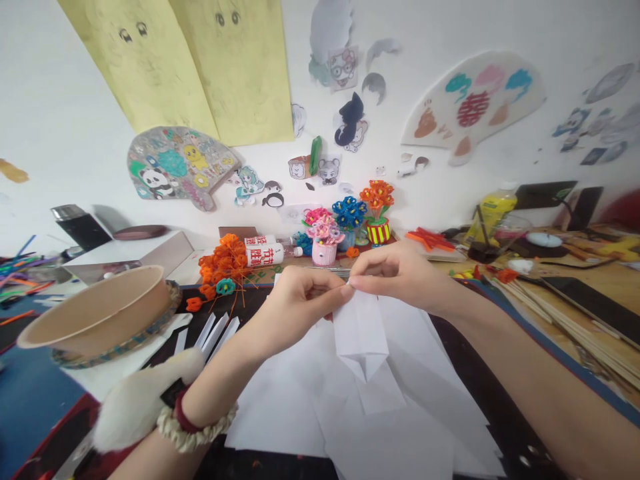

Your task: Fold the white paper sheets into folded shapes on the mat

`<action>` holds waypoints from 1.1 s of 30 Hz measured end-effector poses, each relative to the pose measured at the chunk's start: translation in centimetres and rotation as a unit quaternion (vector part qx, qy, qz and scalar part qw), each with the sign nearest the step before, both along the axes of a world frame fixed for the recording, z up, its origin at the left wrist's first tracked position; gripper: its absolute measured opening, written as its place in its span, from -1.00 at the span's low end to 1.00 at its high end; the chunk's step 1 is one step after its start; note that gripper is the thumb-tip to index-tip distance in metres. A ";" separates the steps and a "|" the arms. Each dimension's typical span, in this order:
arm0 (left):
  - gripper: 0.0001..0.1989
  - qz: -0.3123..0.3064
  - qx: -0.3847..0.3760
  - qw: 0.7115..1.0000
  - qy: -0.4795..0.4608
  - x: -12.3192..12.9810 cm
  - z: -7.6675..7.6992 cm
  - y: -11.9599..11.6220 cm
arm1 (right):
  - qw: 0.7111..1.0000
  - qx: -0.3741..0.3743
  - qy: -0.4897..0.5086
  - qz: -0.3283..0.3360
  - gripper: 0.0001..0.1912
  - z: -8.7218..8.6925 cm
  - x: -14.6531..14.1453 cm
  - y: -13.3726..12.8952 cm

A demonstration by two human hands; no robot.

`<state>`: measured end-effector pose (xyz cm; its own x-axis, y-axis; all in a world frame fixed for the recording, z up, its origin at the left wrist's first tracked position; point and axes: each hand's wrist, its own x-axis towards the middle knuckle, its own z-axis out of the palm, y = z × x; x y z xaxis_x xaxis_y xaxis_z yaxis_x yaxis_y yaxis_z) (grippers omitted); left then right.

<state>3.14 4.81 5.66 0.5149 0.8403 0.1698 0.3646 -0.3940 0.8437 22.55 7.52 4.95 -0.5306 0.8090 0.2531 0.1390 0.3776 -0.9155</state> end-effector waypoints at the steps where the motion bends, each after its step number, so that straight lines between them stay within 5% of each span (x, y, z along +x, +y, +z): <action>1: -0.64 0.001 0.000 1.000 0.004 0.1 0.0 0.0 | 1.000 -0.001 -0.002 0.011 -0.88 -0.1 0.0 0.1; 33: -0.66 0.040 0.033 0.998 -0.029 0.1 -0.6 0.1 | 0.994 0.103 -0.032 0.024 -0.70 -1.5 -0.4 0.8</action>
<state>3.29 4.87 5.07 0.4352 0.8637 0.2542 0.3483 -0.4219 0.8371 22.15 8.31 3.47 -0.5882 0.7164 0.3752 0.1712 0.5637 -0.8080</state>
